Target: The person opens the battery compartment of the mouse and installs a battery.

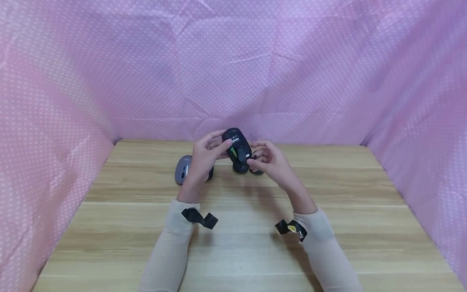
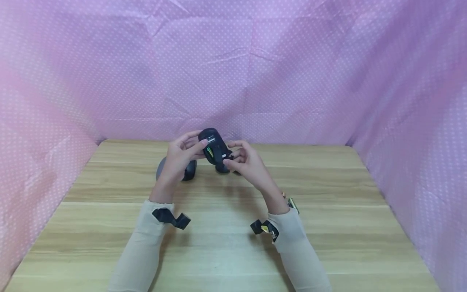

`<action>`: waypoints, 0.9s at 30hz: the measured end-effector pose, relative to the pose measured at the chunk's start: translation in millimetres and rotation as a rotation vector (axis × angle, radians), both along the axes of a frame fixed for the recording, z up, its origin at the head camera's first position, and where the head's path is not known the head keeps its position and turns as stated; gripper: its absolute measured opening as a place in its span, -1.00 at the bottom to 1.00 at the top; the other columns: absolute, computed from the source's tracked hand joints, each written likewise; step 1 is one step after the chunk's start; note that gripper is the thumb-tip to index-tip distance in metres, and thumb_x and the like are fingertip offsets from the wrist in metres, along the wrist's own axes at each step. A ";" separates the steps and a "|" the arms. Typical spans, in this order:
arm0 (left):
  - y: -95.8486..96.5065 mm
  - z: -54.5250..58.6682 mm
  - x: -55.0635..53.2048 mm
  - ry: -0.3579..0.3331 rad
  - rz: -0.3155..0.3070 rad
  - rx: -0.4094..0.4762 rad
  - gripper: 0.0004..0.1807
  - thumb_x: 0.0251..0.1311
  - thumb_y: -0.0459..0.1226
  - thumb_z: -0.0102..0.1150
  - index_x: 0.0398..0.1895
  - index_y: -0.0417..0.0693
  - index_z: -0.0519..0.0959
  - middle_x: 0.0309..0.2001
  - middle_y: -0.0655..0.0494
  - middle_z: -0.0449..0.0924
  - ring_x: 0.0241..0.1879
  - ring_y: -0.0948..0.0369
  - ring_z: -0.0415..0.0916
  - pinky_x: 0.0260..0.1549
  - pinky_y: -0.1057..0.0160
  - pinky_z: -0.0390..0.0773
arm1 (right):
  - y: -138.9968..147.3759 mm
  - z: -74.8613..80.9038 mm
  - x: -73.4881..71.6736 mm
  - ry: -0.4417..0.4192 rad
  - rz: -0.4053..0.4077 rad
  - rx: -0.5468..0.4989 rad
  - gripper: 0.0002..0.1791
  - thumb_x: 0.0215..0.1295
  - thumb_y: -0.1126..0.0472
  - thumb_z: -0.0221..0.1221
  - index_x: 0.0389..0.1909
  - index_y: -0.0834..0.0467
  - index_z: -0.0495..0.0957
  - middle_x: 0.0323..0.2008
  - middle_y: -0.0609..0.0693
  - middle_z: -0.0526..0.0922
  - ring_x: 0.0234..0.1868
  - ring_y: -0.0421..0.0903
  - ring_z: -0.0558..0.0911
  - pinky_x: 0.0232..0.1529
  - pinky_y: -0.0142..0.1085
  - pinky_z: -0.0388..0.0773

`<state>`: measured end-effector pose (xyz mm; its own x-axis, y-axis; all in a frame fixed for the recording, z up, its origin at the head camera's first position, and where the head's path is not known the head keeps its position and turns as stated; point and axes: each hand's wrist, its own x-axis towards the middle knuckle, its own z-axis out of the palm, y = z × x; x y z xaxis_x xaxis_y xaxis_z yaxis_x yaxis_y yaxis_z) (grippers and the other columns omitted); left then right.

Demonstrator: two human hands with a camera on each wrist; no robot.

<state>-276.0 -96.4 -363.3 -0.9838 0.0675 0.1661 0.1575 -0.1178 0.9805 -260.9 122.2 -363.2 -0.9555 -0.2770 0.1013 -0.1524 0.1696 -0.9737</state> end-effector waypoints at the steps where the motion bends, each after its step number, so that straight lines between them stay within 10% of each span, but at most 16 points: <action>1: 0.3 0.0 -0.3 0.002 0.000 -0.001 -0.56 0.33 -0.35 0.30 0.25 -0.21 0.55 0.10 -0.32 0.66 -0.18 0.25 0.74 -0.15 0.16 0.80 | -0.8 0.2 0.0 -0.004 -0.004 -0.008 -0.47 0.30 0.47 0.29 0.27 0.28 0.41 -0.16 0.18 0.66 -0.35 -0.22 0.70 -0.28 -0.36 0.77; 18: 5.0 5.1 2.3 0.057 0.012 0.019 -0.58 0.32 -0.39 0.29 0.24 -0.24 0.56 0.05 -0.37 0.67 -0.23 0.29 0.74 -0.16 0.18 0.80 | -5.8 3.1 5.0 -0.072 -0.049 -0.085 -0.51 0.33 0.41 0.28 0.27 0.35 0.46 -0.36 -0.01 0.68 -0.47 -0.16 0.73 -0.20 -0.04 0.81; 27: 4.4 3.0 4.8 0.054 0.052 0.021 -0.59 0.32 -0.38 0.29 0.23 -0.22 0.57 0.02 -0.33 0.67 -0.26 0.29 0.73 -0.16 0.17 0.80 | -4.0 2.3 7.0 -0.098 -0.033 -0.047 -0.49 0.32 0.39 0.31 0.27 0.30 0.47 -0.44 -0.08 0.68 -0.49 -0.16 0.71 -0.32 -0.25 0.79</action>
<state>-271.1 -91.9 -360.3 -0.9754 0.0120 0.2201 0.2167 -0.1286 0.9677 -253.8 118.2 -360.9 -0.9699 -0.2428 0.0193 -0.0514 0.1264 -0.9907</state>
